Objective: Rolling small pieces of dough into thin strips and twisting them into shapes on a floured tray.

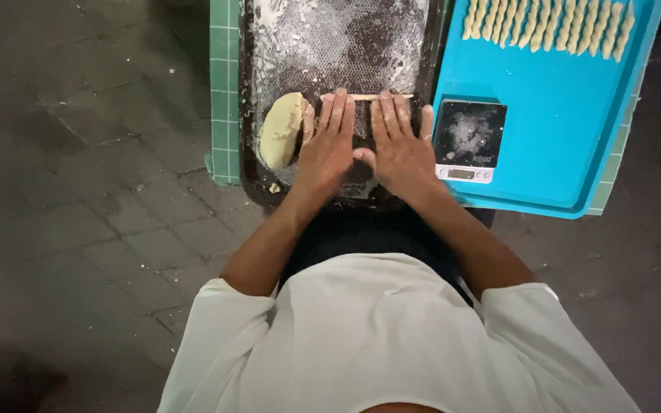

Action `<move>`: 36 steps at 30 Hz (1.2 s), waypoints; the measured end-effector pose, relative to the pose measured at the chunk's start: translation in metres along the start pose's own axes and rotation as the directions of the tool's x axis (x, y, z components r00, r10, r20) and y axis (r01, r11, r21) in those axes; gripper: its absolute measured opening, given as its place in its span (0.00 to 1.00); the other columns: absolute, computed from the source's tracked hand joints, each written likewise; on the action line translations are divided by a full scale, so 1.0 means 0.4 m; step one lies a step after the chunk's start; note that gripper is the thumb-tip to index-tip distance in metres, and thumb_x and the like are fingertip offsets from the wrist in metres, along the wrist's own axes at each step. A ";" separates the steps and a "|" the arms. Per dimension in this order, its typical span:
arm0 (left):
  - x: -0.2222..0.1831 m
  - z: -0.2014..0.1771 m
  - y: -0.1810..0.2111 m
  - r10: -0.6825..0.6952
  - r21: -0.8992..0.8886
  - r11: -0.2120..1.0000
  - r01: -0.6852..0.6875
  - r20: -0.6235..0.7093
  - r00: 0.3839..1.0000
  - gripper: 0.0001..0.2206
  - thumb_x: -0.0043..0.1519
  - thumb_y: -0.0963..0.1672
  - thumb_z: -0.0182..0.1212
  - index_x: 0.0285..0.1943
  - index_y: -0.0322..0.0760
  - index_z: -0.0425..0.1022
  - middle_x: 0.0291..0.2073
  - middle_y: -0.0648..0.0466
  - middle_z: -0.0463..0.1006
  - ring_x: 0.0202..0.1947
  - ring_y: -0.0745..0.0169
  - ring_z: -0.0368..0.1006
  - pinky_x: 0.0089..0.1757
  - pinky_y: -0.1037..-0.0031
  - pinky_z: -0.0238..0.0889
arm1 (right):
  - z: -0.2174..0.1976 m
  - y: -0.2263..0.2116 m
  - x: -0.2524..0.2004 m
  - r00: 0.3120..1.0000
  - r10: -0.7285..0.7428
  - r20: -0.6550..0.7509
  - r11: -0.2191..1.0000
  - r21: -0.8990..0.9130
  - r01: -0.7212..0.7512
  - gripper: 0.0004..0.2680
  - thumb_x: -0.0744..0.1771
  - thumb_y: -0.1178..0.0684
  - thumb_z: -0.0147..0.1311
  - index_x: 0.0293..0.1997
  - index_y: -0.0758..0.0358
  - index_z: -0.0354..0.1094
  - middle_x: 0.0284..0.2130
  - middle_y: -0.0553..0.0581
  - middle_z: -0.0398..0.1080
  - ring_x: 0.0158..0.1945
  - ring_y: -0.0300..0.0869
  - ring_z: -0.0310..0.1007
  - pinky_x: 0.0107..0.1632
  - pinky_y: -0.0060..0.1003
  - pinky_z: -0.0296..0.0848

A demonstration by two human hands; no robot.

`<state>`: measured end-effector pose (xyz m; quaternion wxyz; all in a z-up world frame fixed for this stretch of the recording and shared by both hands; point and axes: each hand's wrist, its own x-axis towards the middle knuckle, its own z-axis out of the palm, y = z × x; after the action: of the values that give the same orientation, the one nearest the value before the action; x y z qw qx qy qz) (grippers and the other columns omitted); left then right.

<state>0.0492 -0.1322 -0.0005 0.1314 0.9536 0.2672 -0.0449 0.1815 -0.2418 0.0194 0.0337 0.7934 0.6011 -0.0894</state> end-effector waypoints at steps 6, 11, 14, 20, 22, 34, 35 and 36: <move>0.092 -0.120 -0.011 -0.092 -0.096 0.989 0.116 0.219 0.971 0.33 0.76 0.51 0.42 0.84 0.36 0.31 0.81 0.48 0.27 0.81 0.48 0.22 0.72 0.50 0.18 | -0.055 0.023 0.101 0.997 0.019 0.080 0.992 0.127 -0.029 0.33 0.70 0.24 0.11 0.82 0.56 0.31 0.79 0.56 0.28 0.81 0.54 0.24 0.72 0.66 0.14; 0.083 -0.123 -0.011 -0.081 -0.051 0.994 0.095 0.230 0.970 0.38 0.73 0.54 0.48 0.83 0.34 0.31 0.81 0.44 0.28 0.80 0.45 0.22 0.72 0.50 0.17 | -0.072 0.024 0.104 0.995 -0.009 0.095 0.996 0.090 0.000 0.33 0.71 0.25 0.14 0.82 0.58 0.29 0.79 0.57 0.23 0.81 0.52 0.22 0.72 0.64 0.13; 0.013 0.000 -0.019 -0.020 -0.065 0.998 0.024 0.055 0.998 0.47 0.65 0.57 0.65 0.86 0.36 0.38 0.83 0.44 0.33 0.82 0.40 0.30 0.73 0.43 0.22 | -0.095 -0.016 0.031 0.959 0.028 0.281 0.999 0.029 -0.038 0.32 0.72 0.26 0.18 0.82 0.56 0.30 0.80 0.59 0.29 0.81 0.51 0.27 0.74 0.64 0.14; -0.071 0.086 0.009 -0.015 0.142 0.988 0.056 -0.279 0.960 0.34 0.76 0.48 0.61 0.85 0.41 0.43 0.82 0.47 0.40 0.81 0.47 0.39 0.71 0.39 0.34 | 0.025 0.088 -0.019 0.916 -0.051 -0.398 0.998 0.003 0.057 0.17 0.75 0.41 0.52 0.71 0.56 0.69 0.65 0.62 0.72 0.72 0.54 0.66 0.71 0.72 0.16; -0.052 0.109 0.008 -0.017 0.158 0.985 0.068 -0.301 0.954 0.34 0.75 0.51 0.61 0.84 0.42 0.45 0.82 0.48 0.42 0.80 0.49 0.40 0.70 0.38 0.33 | 0.056 0.129 -0.002 0.890 -0.067 -0.451 0.997 -0.008 0.071 0.14 0.74 0.45 0.54 0.68 0.55 0.72 0.61 0.58 0.73 0.70 0.52 0.67 0.72 0.72 0.18; -0.106 -0.044 0.027 -0.053 -0.103 0.994 0.036 -0.162 0.985 0.29 0.75 0.56 0.50 0.83 0.50 0.52 0.82 0.50 0.40 0.81 0.44 0.34 0.64 0.24 0.36 | 0.079 0.190 0.111 0.778 -0.209 -0.592 0.972 -0.038 0.232 0.04 0.68 0.52 0.60 0.35 0.50 0.69 0.33 0.50 0.69 0.41 0.47 0.73 0.58 0.54 0.55; -0.124 -0.032 0.024 -0.006 -0.035 0.999 -0.004 -0.296 0.955 0.28 0.74 0.55 0.53 0.82 0.50 0.57 0.82 0.48 0.44 0.81 0.42 0.39 0.62 0.22 0.45 | 0.096 0.198 0.122 0.778 -0.225 -0.586 0.965 -0.021 0.263 0.07 0.64 0.54 0.61 0.31 0.50 0.63 0.29 0.51 0.66 0.36 0.51 0.72 0.47 0.49 0.62; -0.133 -0.017 0.023 -0.008 -0.035 0.999 -0.003 -0.295 0.956 0.28 0.74 0.55 0.53 0.82 0.50 0.57 0.82 0.48 0.44 0.81 0.42 0.39 0.62 0.22 0.45 | 0.096 0.199 0.122 0.779 -0.225 -0.586 0.964 -0.019 0.264 0.07 0.64 0.54 0.61 0.31 0.50 0.63 0.29 0.51 0.66 0.36 0.51 0.72 0.47 0.49 0.62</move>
<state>0.0085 -0.1644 0.0166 0.1066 0.9469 0.2857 0.1021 0.2667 -0.2236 -0.0316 -0.1894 0.6982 0.6770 0.1351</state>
